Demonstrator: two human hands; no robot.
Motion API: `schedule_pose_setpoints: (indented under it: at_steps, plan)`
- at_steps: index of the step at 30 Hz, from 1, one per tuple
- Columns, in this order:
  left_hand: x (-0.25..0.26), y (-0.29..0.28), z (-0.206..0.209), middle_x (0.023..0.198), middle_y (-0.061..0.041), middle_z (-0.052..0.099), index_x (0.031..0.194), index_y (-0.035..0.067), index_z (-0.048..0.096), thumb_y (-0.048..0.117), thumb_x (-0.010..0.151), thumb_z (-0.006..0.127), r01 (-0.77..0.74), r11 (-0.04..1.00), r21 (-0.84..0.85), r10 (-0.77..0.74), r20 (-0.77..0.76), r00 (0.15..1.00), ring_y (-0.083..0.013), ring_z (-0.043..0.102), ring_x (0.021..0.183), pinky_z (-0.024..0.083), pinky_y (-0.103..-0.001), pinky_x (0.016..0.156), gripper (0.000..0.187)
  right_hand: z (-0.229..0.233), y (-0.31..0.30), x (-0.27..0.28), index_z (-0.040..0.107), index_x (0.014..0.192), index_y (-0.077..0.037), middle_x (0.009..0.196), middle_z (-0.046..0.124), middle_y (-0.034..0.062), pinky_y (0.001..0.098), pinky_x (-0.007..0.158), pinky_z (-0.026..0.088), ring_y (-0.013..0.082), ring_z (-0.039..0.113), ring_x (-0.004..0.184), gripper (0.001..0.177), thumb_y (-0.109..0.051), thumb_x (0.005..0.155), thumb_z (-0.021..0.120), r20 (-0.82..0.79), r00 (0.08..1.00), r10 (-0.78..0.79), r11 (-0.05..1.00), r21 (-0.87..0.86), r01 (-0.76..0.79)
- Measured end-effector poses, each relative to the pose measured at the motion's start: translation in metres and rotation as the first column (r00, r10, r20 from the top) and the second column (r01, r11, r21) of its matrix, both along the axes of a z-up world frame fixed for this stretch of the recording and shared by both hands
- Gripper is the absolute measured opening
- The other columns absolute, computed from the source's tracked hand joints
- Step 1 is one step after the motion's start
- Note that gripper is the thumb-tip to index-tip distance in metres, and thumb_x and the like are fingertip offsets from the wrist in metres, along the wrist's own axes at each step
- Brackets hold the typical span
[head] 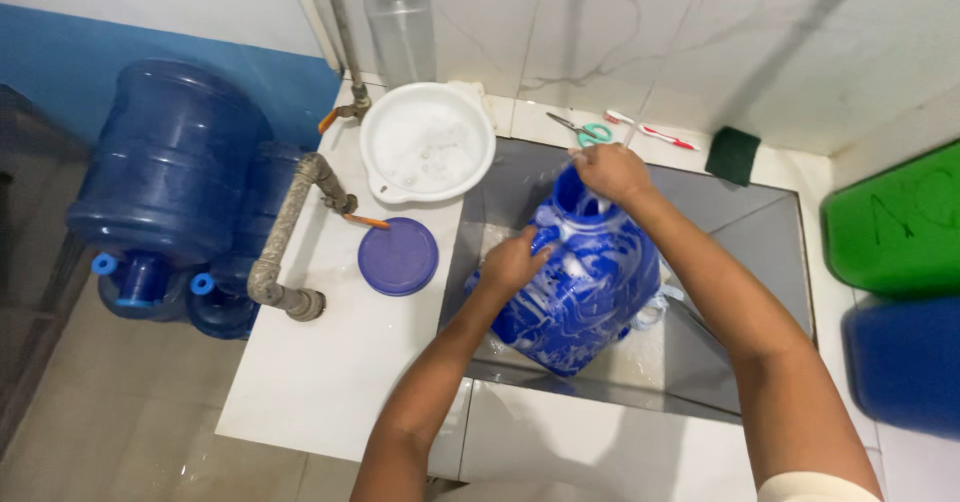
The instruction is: The person removes a label from a blue plastic container using scissors, then washes the container and its lid with a sponge and a brush under running water. The person rinses the container thoroughly and places the lid back on.
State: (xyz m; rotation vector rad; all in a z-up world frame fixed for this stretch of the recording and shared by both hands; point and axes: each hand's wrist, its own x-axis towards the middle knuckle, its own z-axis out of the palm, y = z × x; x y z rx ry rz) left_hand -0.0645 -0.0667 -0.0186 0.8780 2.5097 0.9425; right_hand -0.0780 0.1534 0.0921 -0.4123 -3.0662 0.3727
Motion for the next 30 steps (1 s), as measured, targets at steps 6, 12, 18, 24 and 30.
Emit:
schedule_pose_setpoints:
  at_steps: [6,12,18,24,30]
  plan:
    - [-0.004,0.008,-0.013,0.092,-0.025,0.073,0.130,0.006,0.059,0.049,0.095,0.061,0.046,0.998,0.036,-0.043,-0.082,0.996,-0.0443,0.071,0.088,0.055,-0.055,0.080,0.056,-0.004,-0.073,-0.053,0.067,0.106,-0.002,0.093,0.071,0.0251,0.0579,0.084,0.050,0.0469,0.067,0.092,0.044,-0.041,0.106,0.046,-0.225,0.973,0.041,0.992,-0.105,-0.067]
    - [-0.007,0.007,-0.006,0.087,-0.024,0.073,0.135,0.011,0.057,0.047,0.093,0.061,0.058,0.998,0.022,-0.057,-0.057,0.997,-0.0446,0.070,0.085,0.055,-0.055,0.078,0.056,-0.012,-0.112,-0.085,0.069,0.126,-0.006,0.120,0.070,0.0325,0.0477,0.082,0.052,0.0495,0.064,0.098,0.051,-0.043,0.091,0.065,-0.576,0.589,0.566,0.823,0.356,-0.442]
    - [-0.011,0.001,0.003,0.095,-0.023,0.074,0.126,0.009,0.061,0.045,0.093,0.066,0.036,0.999,0.026,-0.035,-0.028,0.999,-0.0436,0.070,0.091,0.054,-0.054,0.080,0.049,0.003,0.121,0.023,0.071,0.085,0.006,0.074,0.068,0.0120,0.0315,0.062,0.053,0.0165,0.064,0.065,0.023,-0.009,0.094,0.056,-0.045,0.991,-0.129,0.711,-0.701,0.061]
    - [-0.017,0.010,0.008,0.093,-0.024,0.073,0.126,0.009,0.061,0.041,0.090,0.069,0.038,0.998,0.051,-0.035,-0.064,0.997,-0.0441,0.071,0.088,0.055,-0.054,0.077,0.049,-0.132,0.226,0.001,0.072,0.120,0.003,0.099,0.070,0.0256,0.0493,0.086,0.053,0.0420,0.066,0.098,0.037,-0.017,0.089,0.064,-0.442,0.895,-0.061,0.959,0.223,0.175]
    - [-0.019,0.006,0.009,0.088,-0.023,0.073,0.123,0.009,0.063,0.039,0.089,0.071,0.064,0.995,0.083,-0.054,-0.117,0.992,-0.0436,0.071,0.083,0.056,-0.054,0.073,0.046,-0.161,0.220,0.027,0.066,0.096,0.000,0.107,0.060,0.0256,0.0507,0.084,0.052,0.0434,0.061,0.100,0.011,-0.004,0.090,0.058,-0.325,0.943,-0.065,0.979,0.161,0.123]
